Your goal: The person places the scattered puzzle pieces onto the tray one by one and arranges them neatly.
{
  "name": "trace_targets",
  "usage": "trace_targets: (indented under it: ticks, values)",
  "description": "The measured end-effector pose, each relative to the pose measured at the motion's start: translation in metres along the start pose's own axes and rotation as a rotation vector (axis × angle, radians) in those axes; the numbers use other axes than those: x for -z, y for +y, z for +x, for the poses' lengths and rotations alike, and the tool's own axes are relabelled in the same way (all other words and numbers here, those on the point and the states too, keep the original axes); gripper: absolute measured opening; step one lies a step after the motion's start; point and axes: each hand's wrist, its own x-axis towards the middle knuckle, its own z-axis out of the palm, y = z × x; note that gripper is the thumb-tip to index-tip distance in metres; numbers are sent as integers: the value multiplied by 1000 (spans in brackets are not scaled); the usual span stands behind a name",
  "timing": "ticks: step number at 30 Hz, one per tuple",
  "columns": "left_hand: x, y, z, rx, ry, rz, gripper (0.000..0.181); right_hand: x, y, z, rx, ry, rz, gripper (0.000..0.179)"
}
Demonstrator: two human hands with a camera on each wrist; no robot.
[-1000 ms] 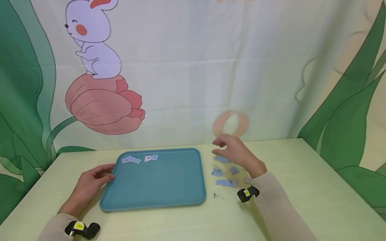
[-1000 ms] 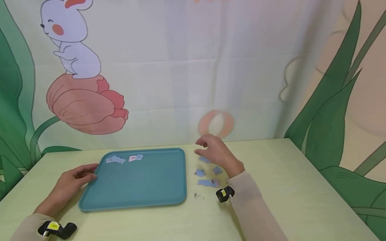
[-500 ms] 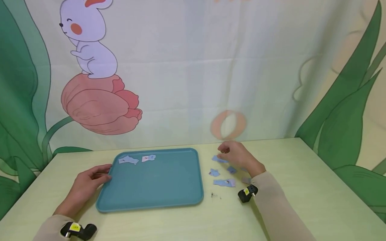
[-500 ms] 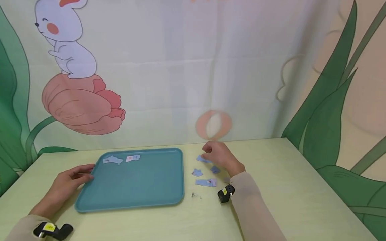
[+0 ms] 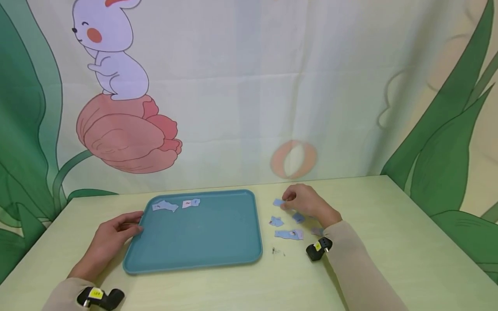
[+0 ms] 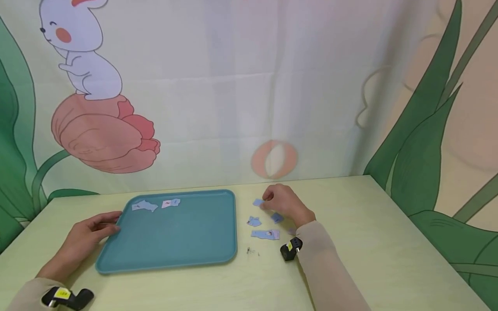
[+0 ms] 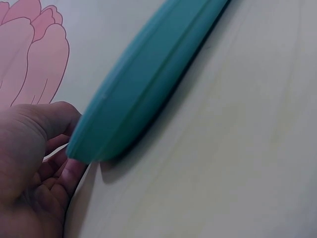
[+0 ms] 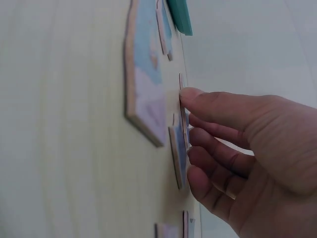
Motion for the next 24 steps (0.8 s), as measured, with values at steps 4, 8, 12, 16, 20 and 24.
trace_targets:
  ticks: [4, 8, 12, 16, 20, 24]
  values:
    - [0, 0, 1, 1, 5, 4, 55, 0, -1, 1, 1, 10, -12, 16]
    - [0, 0, 0, 9, 5, 3, 55, 0, 0, 1, 6, 20, -21, 16]
    - [0, 0, 1, 4, 1, 11, 55, -2, 2, 1, -9, 27, -11, 16]
    - [0, 0, 1, -6, -1, 23, 55, -2, 4, 1, -21, 29, 5, 17]
    - [0, 0, 1, 1, -4, 22, 55, -2, 4, 0, -26, 25, 11, 19]
    - [0, 0, 0, 9, -8, 23, 55, -2, 2, 0, -36, 19, 14, 21]
